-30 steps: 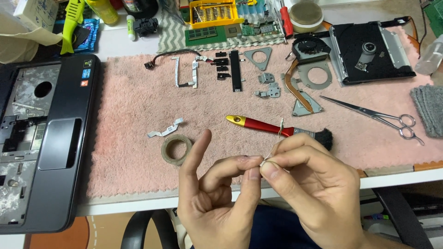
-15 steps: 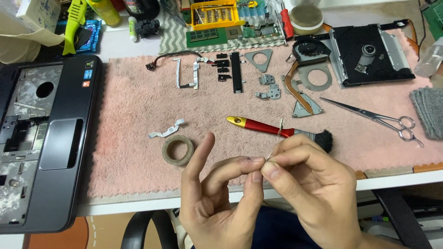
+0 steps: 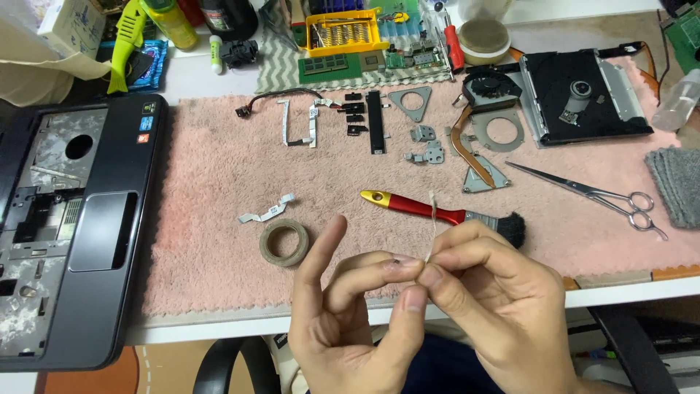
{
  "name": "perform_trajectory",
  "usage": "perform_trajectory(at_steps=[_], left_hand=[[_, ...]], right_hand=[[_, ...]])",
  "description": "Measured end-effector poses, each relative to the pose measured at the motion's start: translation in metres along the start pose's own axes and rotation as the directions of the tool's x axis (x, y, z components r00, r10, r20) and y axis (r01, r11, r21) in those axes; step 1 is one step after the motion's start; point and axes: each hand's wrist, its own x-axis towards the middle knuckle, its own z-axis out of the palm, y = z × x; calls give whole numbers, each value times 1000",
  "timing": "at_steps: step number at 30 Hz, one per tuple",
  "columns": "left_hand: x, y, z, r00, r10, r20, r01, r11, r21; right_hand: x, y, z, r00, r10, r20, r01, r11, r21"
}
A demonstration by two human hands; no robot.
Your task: The person cuts a small piece of white tape with scissors and applies it to a flexible ribbon cable. They then fold the tape over the cable to secure it. The workspace contains various disassembled laptop parts and tools.
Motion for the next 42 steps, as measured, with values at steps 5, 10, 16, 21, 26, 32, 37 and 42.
perform_trajectory(at_steps=[5, 10, 16, 21, 26, 32, 37, 42], left_hand=[[5, 2, -5, 995, -72, 67, 82, 985, -153], [11, 2, -11, 975, -194, 107, 212, 960, -183], [14, 2, -16, 922, -383, 57, 387, 908, -161], [16, 5, -17, 882, -471, 2, 467, 875, -130], [15, 8, -15, 866, -499, 22, 497, 855, -147], [15, 8, -10, 942, -332, 44, 335, 936, -105], [14, 6, -8, 959, -282, 31, 284, 956, -75], [17, 6, -13, 933, -353, 73, 360, 926, -119]], right_hand=[[2, 0, -2, 1000, -17, 24, 17, 1000, 7], [3, 5, -3, 999, -14, 29, 13, 1000, 21], [1, 11, 0, 1000, 11, 25, -15, 987, 163], [0, 17, -1, 1000, 13, 14, -17, 945, 327], [4, 9, 3, 998, 50, -36, -36, 945, 326], [1, 13, 2, 986, 58, -153, -16, 965, 263], [0, 12, 2, 983, 14, -183, 14, 988, 152], [2, 2, 0, 988, 12, -157, -4, 999, 50]])
